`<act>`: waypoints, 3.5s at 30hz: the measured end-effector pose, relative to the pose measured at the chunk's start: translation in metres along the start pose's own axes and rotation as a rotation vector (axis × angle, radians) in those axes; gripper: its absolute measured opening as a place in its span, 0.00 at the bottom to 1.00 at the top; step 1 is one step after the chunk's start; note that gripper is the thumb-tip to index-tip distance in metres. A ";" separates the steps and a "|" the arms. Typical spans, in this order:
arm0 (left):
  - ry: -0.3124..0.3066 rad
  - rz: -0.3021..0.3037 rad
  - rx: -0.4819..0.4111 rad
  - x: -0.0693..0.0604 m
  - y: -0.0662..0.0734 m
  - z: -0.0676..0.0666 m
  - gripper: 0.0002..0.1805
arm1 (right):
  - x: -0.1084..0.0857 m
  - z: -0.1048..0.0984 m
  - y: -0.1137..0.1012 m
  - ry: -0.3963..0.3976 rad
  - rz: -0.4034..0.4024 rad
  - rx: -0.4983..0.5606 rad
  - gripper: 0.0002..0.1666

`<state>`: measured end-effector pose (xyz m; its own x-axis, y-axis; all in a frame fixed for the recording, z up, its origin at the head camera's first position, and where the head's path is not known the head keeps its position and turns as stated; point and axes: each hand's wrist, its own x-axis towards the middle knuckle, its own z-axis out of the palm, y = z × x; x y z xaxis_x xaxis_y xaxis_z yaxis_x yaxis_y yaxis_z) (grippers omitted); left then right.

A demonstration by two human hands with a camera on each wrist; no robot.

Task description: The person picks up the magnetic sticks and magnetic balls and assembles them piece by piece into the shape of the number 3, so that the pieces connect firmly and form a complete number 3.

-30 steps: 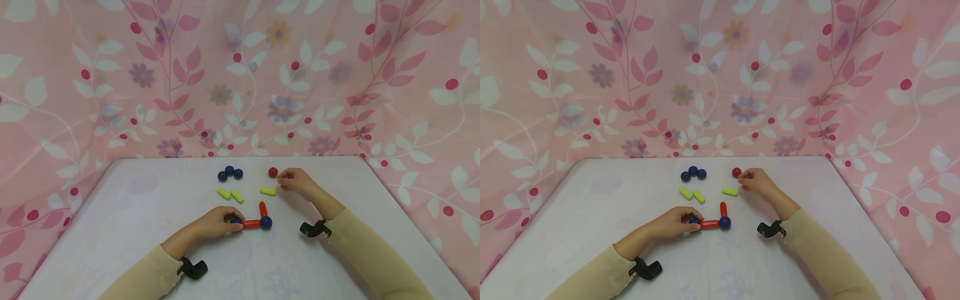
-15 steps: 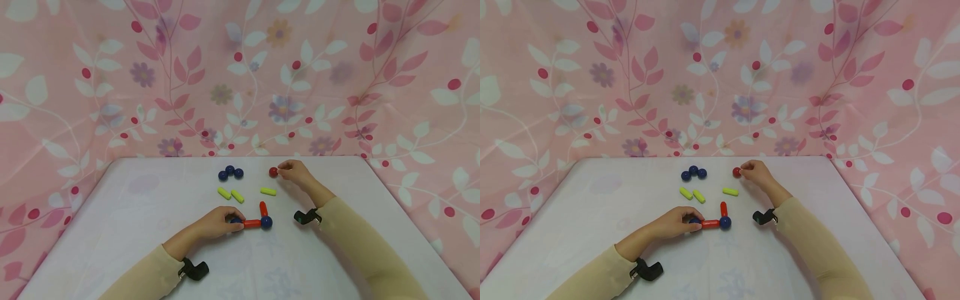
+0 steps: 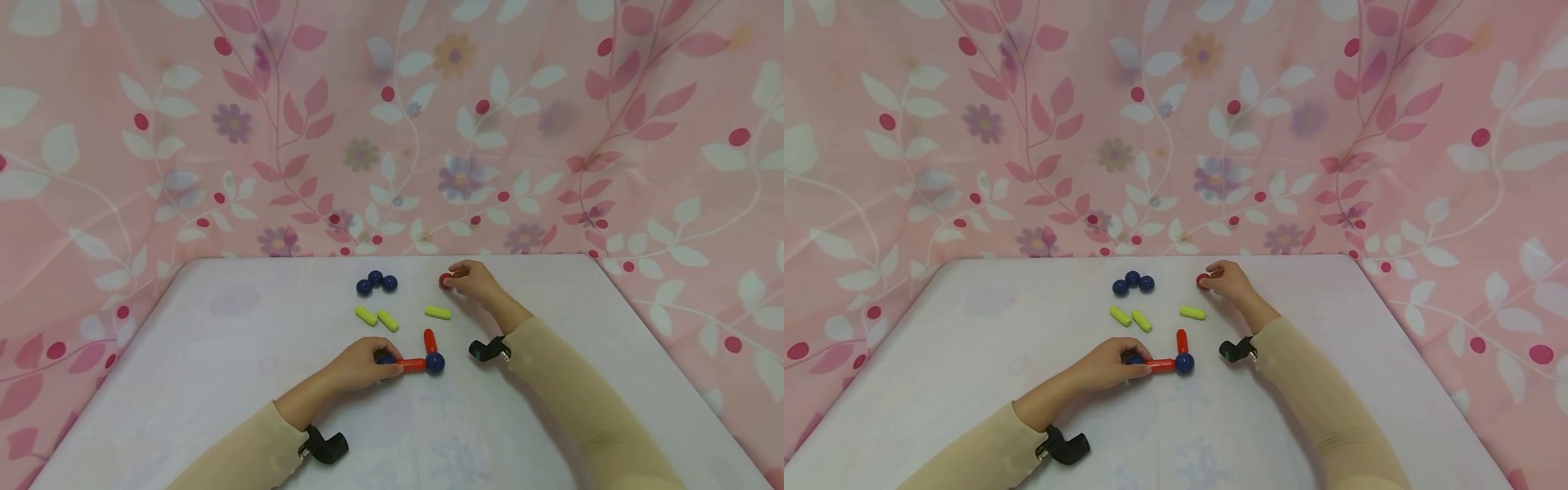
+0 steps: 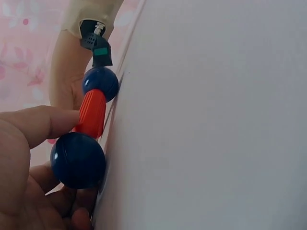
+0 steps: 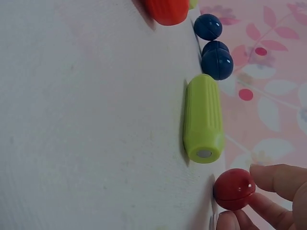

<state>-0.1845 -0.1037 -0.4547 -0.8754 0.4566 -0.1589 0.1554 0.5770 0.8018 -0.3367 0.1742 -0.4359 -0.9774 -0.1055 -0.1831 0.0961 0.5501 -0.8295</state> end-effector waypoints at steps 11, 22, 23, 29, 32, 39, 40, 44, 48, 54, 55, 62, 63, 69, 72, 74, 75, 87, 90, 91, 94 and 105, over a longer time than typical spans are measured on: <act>0.030 -0.006 0.010 0.002 0.000 0.005 0.08 | 0.002 0.009 0.000 0.035 -0.009 -0.083 0.25; 0.036 0.002 0.023 0.001 0.004 0.006 0.08 | -0.014 0.002 -0.005 0.008 0.020 -0.070 0.25; 0.036 0.001 0.025 0.001 0.004 0.006 0.08 | -0.016 0.001 -0.005 0.005 0.023 -0.068 0.25; 0.035 0.001 0.013 0.000 0.005 0.007 0.07 | -0.029 -0.002 -0.006 -0.032 0.033 -0.041 0.25; 0.037 0.005 0.011 -0.001 0.004 0.007 0.07 | -0.036 -0.001 -0.006 -0.056 0.017 -0.033 0.24; 0.040 0.008 -0.003 -0.001 0.004 0.008 0.06 | -0.054 0.004 -0.007 -0.078 -0.019 -0.019 0.22; 0.039 0.006 -0.005 -0.001 0.004 0.008 0.06 | -0.057 0.004 -0.007 -0.085 -0.022 -0.017 0.22; 0.037 -0.001 -0.008 0.000 0.003 0.009 0.06 | -0.064 0.006 -0.006 -0.107 -0.022 -0.013 0.21; 0.039 -0.014 -0.003 0.000 0.002 0.009 0.05 | -0.068 0.008 -0.003 -0.122 -0.028 -0.016 0.20; 0.037 -0.014 -0.007 0.001 0.001 0.009 0.06 | -0.073 0.013 0.001 -0.123 -0.020 -0.004 0.19; 0.036 -0.013 -0.009 0.001 0.001 0.009 0.06 | -0.074 0.014 0.001 -0.124 -0.015 0.000 0.19; 0.042 0.006 -0.018 0.001 0.001 0.009 0.06 | -0.077 0.022 0.003 -0.133 0.013 0.018 0.18; 0.045 0.004 -0.019 0.001 0.001 0.009 0.06 | -0.077 0.023 0.003 -0.133 0.009 0.016 0.18; 0.050 0.005 -0.026 0.000 0.001 0.009 0.06 | -0.076 0.025 0.003 -0.129 -0.009 0.009 0.18; 0.051 0.008 -0.031 0.000 0.000 0.010 0.05 | -0.075 0.026 0.003 -0.135 -0.010 0.013 0.18; 0.055 0.011 -0.032 0.000 0.000 0.010 0.05 | -0.075 0.027 0.001 -0.139 -0.014 0.017 0.18; 0.056 0.013 -0.034 0.000 -0.001 0.010 0.05 | -0.075 0.028 0.000 -0.142 -0.021 0.019 0.17; 0.053 0.044 -0.050 0.000 -0.002 0.010 0.05 | -0.076 0.031 -0.005 -0.160 -0.057 0.025 0.18; 0.052 0.044 -0.045 0.000 -0.002 0.010 0.05 | -0.076 0.031 -0.005 -0.168 -0.053 0.032 0.17; 0.051 0.042 -0.045 0.000 -0.001 0.010 0.05 | -0.076 0.032 -0.005 -0.172 -0.049 0.034 0.17; 0.051 0.031 -0.045 0.000 -0.001 0.010 0.05 | -0.075 0.033 -0.005 -0.185 -0.038 0.034 0.16; 0.051 0.025 -0.045 0.000 -0.002 0.010 0.05 | -0.076 0.035 -0.007 -0.204 -0.032 0.018 0.16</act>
<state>-0.1798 -0.0978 -0.4618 -0.8938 0.4347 -0.1103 0.1577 0.5348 0.8302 -0.2566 0.1491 -0.4342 -0.9218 -0.2891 -0.2582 0.0708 0.5293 -0.8455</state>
